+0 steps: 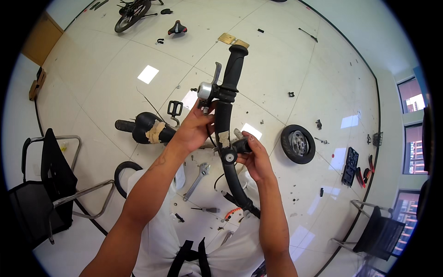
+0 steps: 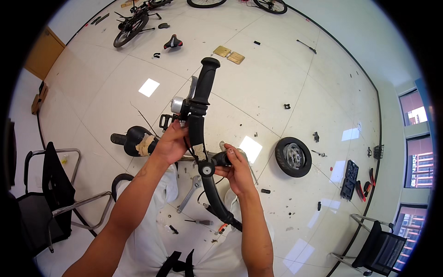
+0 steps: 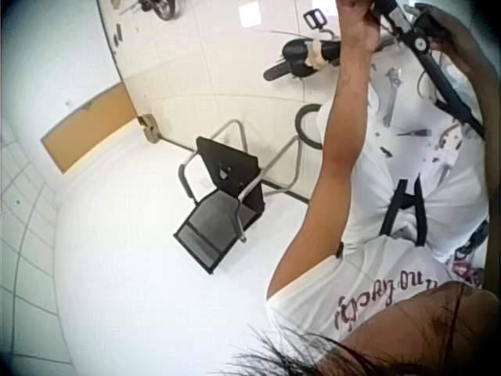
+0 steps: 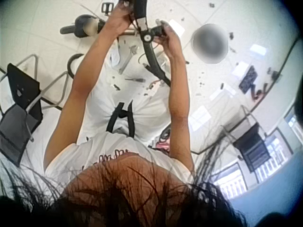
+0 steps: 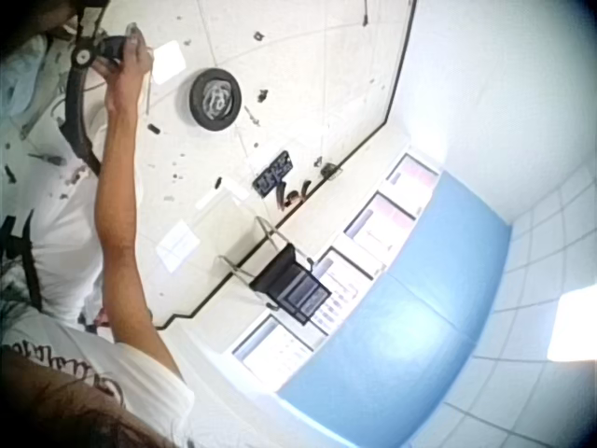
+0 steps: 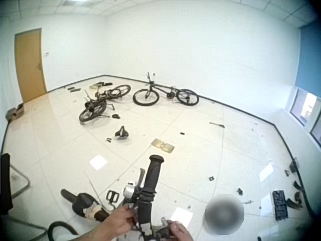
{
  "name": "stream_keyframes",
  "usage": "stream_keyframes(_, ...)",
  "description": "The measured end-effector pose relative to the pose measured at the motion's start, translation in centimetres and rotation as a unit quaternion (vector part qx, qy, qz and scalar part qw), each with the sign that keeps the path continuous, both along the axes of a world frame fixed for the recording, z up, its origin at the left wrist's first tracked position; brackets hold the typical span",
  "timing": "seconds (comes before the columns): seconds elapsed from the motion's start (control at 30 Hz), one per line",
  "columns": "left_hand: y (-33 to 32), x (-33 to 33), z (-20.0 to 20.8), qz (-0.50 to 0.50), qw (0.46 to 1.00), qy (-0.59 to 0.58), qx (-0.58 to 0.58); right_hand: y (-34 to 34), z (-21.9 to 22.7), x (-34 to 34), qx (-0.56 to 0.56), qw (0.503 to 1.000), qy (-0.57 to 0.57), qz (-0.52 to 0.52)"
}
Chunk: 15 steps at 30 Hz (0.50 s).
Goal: The person uses a screwdriver to tighten the bolts on a bicycle seat, then inserts the seat post into the frame. They pick up the handlebar assembly and attach it to the bicycle frame, securing it in place.
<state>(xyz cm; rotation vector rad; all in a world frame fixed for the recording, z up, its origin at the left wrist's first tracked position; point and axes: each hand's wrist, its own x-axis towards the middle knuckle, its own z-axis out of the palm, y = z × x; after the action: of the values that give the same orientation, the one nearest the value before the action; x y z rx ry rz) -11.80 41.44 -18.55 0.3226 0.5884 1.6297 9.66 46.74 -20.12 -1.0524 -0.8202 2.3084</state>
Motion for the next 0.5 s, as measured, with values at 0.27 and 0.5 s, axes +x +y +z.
stream_keyframes(0.27,0.1,-0.6,-1.1,-0.035,0.999,-0.001,0.000,0.0,-0.1,-0.4,-0.013,1.000,0.006,0.003)
stream_keyframes(0.5,0.3,0.0,-0.4,-0.034,0.998,0.042,0.037,-0.1,-0.6,-0.2,-0.021,0.999,0.027,0.005)
